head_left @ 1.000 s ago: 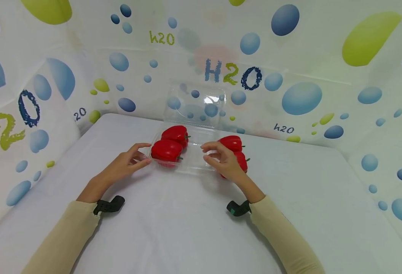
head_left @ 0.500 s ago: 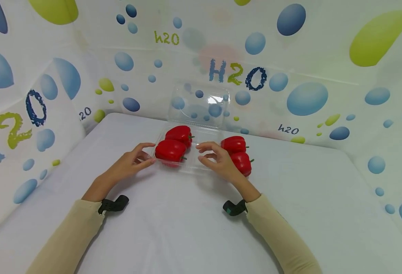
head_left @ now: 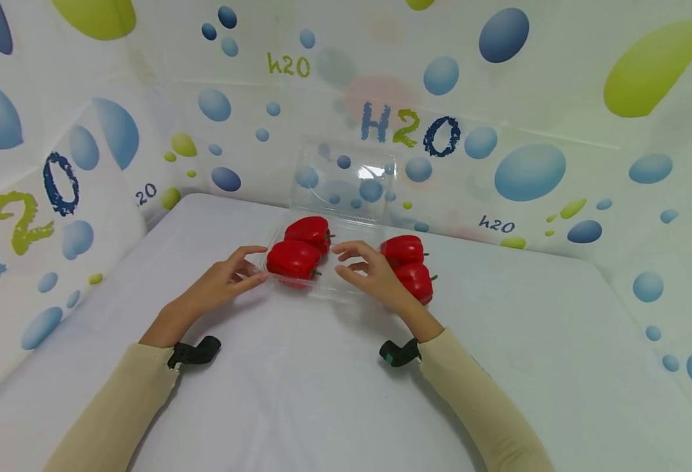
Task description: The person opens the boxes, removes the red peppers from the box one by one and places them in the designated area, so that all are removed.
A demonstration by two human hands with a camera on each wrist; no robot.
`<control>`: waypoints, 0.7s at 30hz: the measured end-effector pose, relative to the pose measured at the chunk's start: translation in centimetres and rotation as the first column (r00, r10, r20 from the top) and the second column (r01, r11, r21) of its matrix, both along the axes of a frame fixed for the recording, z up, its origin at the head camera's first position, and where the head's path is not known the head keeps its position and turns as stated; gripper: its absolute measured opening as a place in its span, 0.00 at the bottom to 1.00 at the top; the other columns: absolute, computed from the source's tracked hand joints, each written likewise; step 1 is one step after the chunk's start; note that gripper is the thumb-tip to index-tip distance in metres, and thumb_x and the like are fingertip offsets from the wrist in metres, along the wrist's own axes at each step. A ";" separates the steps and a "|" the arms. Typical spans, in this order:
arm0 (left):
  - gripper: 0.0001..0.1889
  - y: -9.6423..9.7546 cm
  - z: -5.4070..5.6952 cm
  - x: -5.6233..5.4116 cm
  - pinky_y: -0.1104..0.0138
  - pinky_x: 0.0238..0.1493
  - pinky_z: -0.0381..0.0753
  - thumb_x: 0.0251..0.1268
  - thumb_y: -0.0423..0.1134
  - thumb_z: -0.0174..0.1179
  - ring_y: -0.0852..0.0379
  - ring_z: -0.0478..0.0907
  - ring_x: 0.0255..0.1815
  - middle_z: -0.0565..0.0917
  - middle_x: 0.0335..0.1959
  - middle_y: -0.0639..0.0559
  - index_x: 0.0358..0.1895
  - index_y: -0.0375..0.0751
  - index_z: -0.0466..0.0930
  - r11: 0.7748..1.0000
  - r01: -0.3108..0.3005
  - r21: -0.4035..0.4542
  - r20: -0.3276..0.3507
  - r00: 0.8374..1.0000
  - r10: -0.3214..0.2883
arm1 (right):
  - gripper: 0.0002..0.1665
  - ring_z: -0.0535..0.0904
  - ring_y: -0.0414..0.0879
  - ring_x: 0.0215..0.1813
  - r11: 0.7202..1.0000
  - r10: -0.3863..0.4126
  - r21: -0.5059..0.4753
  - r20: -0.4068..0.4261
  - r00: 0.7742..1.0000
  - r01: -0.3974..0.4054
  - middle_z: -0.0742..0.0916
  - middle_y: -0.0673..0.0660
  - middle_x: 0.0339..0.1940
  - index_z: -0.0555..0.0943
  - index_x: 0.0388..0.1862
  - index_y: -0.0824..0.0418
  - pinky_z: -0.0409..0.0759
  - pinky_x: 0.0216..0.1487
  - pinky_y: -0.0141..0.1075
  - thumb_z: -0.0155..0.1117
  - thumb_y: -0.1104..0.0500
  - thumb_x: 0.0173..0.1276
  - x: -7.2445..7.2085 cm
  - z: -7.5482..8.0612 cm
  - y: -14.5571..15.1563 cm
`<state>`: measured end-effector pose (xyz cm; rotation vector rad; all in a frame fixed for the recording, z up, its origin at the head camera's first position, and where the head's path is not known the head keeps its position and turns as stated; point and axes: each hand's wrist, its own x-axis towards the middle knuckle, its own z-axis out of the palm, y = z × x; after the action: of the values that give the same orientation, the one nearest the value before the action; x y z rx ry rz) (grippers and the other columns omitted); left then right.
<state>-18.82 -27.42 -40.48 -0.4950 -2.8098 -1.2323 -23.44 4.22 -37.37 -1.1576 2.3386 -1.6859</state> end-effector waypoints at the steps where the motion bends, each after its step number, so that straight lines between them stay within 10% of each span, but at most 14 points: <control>1: 0.31 0.0 0.0 0.1 0.49 0.54 0.79 0.69 0.45 0.59 0.44 0.79 0.51 0.82 0.50 0.41 0.71 0.46 0.58 1.000 -0.001 0.002 0.000 1.000 0.001 | 0.24 0.76 0.56 0.58 1.000 -0.006 0.011 0.003 1.000 0.006 0.79 0.63 0.59 0.73 0.61 0.66 0.80 0.56 0.42 0.64 0.67 0.66 -0.1 0.0 -0.1; 21: 0.31 -0.1 -0.2 -0.1 0.51 0.53 0.80 0.69 0.44 0.59 0.46 0.80 0.49 0.84 0.48 0.42 0.71 0.45 0.59 1.000 0.013 0.005 -0.026 1.000 -0.013 | 0.28 0.74 0.59 0.61 0.991 -0.023 0.133 0.117 0.993 0.007 0.76 0.59 0.62 0.71 0.64 0.60 0.78 0.58 0.45 0.66 0.62 0.65 -1.1 0.6 -1.9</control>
<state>-18.95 -27.54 -40.65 -0.5259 -2.7856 -1.2257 -24.54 2.30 -36.81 -0.9924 2.3514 -1.5316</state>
